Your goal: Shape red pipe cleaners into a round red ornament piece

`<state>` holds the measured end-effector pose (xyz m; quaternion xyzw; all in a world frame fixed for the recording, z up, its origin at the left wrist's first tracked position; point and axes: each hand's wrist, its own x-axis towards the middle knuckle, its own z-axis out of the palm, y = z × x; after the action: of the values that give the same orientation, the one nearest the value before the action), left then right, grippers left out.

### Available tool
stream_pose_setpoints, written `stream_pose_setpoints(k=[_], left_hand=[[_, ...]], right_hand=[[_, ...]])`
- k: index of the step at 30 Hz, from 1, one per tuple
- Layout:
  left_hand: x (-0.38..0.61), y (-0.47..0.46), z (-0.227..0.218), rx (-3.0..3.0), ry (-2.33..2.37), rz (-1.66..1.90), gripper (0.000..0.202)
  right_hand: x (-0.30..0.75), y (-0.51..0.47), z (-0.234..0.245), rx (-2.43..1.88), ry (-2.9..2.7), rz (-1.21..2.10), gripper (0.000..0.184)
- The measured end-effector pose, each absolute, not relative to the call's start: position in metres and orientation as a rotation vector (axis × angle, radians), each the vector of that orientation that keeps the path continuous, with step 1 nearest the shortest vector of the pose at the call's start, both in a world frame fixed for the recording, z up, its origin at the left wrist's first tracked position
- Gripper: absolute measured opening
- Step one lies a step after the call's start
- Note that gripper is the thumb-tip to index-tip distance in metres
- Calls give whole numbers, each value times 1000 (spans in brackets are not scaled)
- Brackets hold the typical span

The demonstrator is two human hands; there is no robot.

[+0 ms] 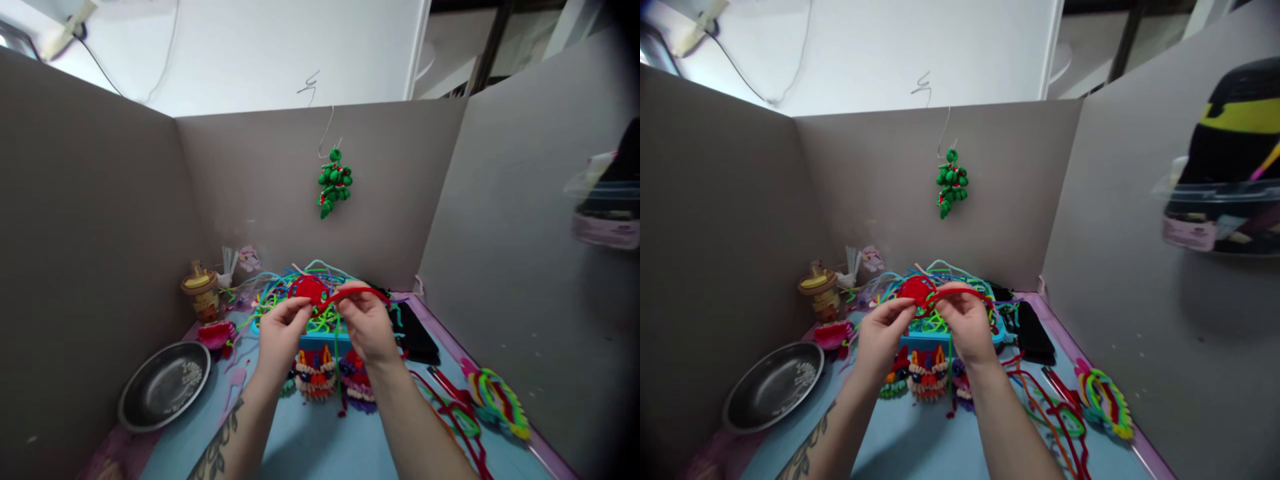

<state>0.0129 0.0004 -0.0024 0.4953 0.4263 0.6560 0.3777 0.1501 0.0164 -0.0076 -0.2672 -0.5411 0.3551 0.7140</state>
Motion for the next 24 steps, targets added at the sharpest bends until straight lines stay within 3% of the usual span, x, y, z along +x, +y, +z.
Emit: stream_pose_setpoints(k=[3,6,10,15,24], left_hand=[[13,2,-3,1156,1020,1676,19],[14,3,-5,1113,969,1682,22],[16,3,-7,1086,930,1668,28],[21,0,-6,1091,913,1623,37],[23,-4,-8,1208,991,1658,29]], right_hand=[[144,11,-7,-788,-1525,532,25],[136,9,-9,-913,-1557,237,9],[133,12,-14,-982,-1504,-5,2],[132,12,-16,-912,-1504,-46,5],[129,12,-20,-965,-1417,-5,6]])
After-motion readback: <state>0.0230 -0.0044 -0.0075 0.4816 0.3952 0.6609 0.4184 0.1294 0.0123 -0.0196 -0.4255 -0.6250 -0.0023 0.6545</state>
